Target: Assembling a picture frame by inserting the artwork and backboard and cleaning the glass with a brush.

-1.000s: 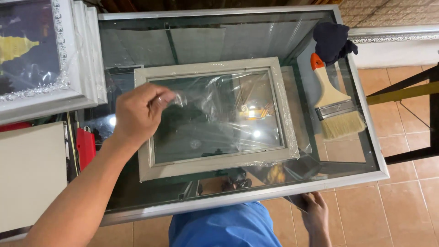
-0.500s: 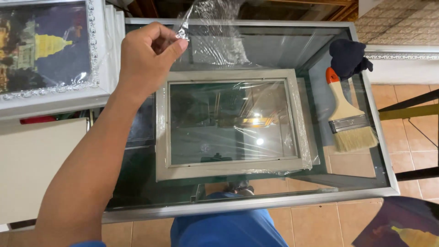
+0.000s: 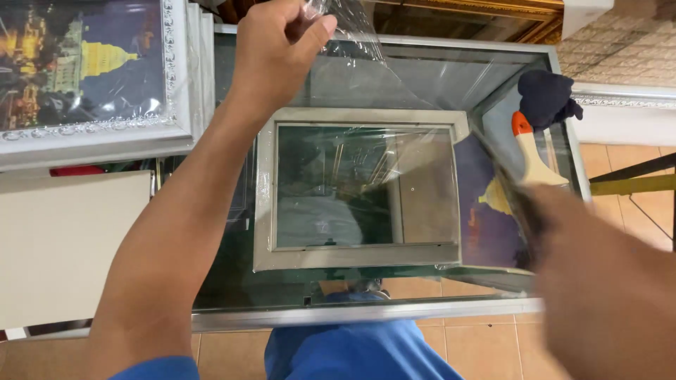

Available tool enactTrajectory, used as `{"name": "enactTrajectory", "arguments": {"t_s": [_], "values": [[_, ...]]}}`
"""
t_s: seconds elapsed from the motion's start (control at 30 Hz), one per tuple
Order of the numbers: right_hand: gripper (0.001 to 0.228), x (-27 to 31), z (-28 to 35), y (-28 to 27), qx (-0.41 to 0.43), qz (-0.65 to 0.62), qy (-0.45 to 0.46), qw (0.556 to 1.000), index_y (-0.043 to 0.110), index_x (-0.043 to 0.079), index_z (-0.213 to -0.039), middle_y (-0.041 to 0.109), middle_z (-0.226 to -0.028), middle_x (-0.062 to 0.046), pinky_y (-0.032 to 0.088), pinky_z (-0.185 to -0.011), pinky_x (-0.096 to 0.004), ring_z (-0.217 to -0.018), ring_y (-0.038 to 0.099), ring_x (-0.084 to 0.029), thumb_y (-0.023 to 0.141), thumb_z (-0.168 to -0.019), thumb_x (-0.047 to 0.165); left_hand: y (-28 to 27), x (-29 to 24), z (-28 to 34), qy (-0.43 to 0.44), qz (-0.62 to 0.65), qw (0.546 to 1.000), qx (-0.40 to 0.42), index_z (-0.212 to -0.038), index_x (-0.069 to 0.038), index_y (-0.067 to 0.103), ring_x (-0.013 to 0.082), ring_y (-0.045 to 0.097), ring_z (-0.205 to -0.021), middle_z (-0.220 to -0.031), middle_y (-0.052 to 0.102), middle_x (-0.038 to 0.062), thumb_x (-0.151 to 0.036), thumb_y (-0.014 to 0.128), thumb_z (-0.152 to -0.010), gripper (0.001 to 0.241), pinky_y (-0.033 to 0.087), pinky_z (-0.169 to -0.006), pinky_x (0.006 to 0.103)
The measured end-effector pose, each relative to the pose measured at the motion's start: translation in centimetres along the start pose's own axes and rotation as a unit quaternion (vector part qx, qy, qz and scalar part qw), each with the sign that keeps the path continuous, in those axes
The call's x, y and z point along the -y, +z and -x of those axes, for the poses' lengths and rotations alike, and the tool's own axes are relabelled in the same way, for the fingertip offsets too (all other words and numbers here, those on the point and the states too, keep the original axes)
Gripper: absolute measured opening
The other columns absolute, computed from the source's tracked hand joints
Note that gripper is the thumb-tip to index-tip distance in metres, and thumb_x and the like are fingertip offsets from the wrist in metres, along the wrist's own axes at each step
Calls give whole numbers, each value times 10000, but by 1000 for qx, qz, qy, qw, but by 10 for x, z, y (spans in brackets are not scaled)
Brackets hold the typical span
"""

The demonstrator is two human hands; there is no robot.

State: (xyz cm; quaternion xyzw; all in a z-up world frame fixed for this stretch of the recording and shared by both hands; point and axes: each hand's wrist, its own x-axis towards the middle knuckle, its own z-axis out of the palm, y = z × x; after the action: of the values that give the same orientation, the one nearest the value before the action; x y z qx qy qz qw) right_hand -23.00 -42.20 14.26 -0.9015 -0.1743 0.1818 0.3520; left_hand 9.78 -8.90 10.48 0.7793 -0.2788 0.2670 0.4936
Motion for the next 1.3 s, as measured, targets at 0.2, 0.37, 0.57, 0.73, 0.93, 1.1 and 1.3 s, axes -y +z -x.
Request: {"name": "enactTrajectory", "arguments": {"t_s": [0.2,0.37,0.57,0.73,0.93,1.1,1.3], "values": [[781,86,-177,13,9,201,-70,977,447,-35,-1458,713,-1032,-220,588,-648,-481,-774,741,-409,608,-962,545,-6,-10,-4,-4,0,1000,12,-872,12,723,96,498,-566,-681,629,18,-98,760,-980,158,418,-518,246],[832,-18,-218,61,14,280,24,960,346,262,-1567,188,-1646,-207,123,-1113,-772,-1507,82,-527,495,-896,732,-15,-1,4,-29,-5,999,15,-819,-19,675,99,457,-574,-669,589,-3,-114,762,-992,215,405,-539,252],[873,-21,-265,79,-114,236,52,964,284,39,-1591,89,-1644,-350,127,-1165,-650,-1511,57,-554,550,-970,590,-4,-9,-1,-11,66,997,41,-986,-4,698,86,501,-644,-792,647,10,16,715,-951,44,439,-586,230],[907,-55,-255,76,-118,228,3,966,371,109,-1562,193,-1635,-276,90,-1141,-713,-1514,99,-511,626,-887,659,-11,-32,2,34,93,990,103,-969,18,701,111,486,-658,-815,606,43,63,707,-934,58,413,-596,239],[335,-11,-110,27,69,-5,10,998,649,163,-1186,666,-1304,-25,534,-991,-389,-1237,640,-210,629,-940,390,-20,-70,39,-44,38,934,351,-823,-92,748,146,573,-620,-773,681,14,-100,743,-815,12,453,-577,293],[146,-157,-16,112,235,-148,367,888,740,278,-940,761,-1001,172,534,-864,-149,-965,681,23,621,-1002,222,-4,-58,109,-106,-95,854,500,-842,-153,744,236,688,-878,-882,744,-48,-226,674,-817,104,531,-762,387],[116,-336,-44,181,-206,-364,126,899,656,15,-800,515,-722,-26,363,-550,-259,-636,425,-132,606,-746,-74,6,-68,156,-151,-172,878,420,-938,-163,712,230,695,-832,-885,737,-14,-191,692,-847,98,535,-759,399]]}}
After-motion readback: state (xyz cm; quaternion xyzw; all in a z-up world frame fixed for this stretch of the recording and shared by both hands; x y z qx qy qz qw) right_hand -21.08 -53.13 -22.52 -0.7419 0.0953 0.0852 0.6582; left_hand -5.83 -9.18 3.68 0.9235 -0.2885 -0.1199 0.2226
